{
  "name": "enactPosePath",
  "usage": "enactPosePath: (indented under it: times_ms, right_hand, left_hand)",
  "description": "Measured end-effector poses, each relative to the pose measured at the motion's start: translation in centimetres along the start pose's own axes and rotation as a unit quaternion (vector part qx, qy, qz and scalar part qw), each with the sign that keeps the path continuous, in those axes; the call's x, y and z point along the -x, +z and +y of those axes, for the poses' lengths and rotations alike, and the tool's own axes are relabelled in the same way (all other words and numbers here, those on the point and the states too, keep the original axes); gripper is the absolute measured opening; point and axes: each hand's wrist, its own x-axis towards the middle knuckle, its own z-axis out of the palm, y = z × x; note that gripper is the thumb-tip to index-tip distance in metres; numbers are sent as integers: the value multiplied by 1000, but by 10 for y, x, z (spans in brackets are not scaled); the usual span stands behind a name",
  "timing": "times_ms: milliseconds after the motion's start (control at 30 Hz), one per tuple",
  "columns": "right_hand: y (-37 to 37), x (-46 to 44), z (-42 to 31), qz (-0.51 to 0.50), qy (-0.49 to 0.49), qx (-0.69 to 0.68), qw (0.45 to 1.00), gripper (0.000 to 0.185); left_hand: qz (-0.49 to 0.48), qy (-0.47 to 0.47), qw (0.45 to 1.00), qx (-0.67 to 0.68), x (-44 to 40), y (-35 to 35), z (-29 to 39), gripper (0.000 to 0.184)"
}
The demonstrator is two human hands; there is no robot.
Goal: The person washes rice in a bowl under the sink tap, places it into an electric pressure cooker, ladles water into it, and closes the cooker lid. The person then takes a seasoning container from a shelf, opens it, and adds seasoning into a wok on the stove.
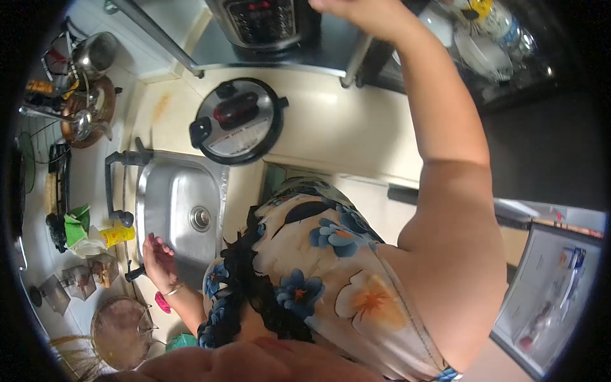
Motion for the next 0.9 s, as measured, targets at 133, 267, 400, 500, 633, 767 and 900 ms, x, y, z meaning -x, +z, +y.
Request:
enactPosePath:
  times_ms: [133, 267, 400, 500, 633, 767, 900]
  right_hand:
    - [28, 120, 98, -34, 137, -64, 988, 13]
    - [95, 218, 146, 39, 327, -218, 919, 17]
    - [167, 225, 103, -53, 348, -290, 890, 15]
    - [187, 201, 86, -149, 276, -270, 910, 18]
    - [201, 163, 75, -225, 186, -226, 929, 23]
    - [231, 136, 50, -276, 155, -199, 927, 26]
    - [263, 121, 18, -330, 92, -180, 922, 25]
  left_hand:
    - [-27, -56, 998, 14, -4, 3, -8, 29]
    - [4, -25, 999, -41, 12, -7, 4, 28]
    - [127, 151, 976, -94, 56, -48, 63, 20]
    - [239, 273, 927, -92, 101, -111, 83, 17]
    - [440, 226, 848, -191, 185, -176, 71, 20]
    - [575, 84, 700, -415, 259, -206, 15, 26]
    - [571, -148, 754, -288, 321, -231, -73, 39]
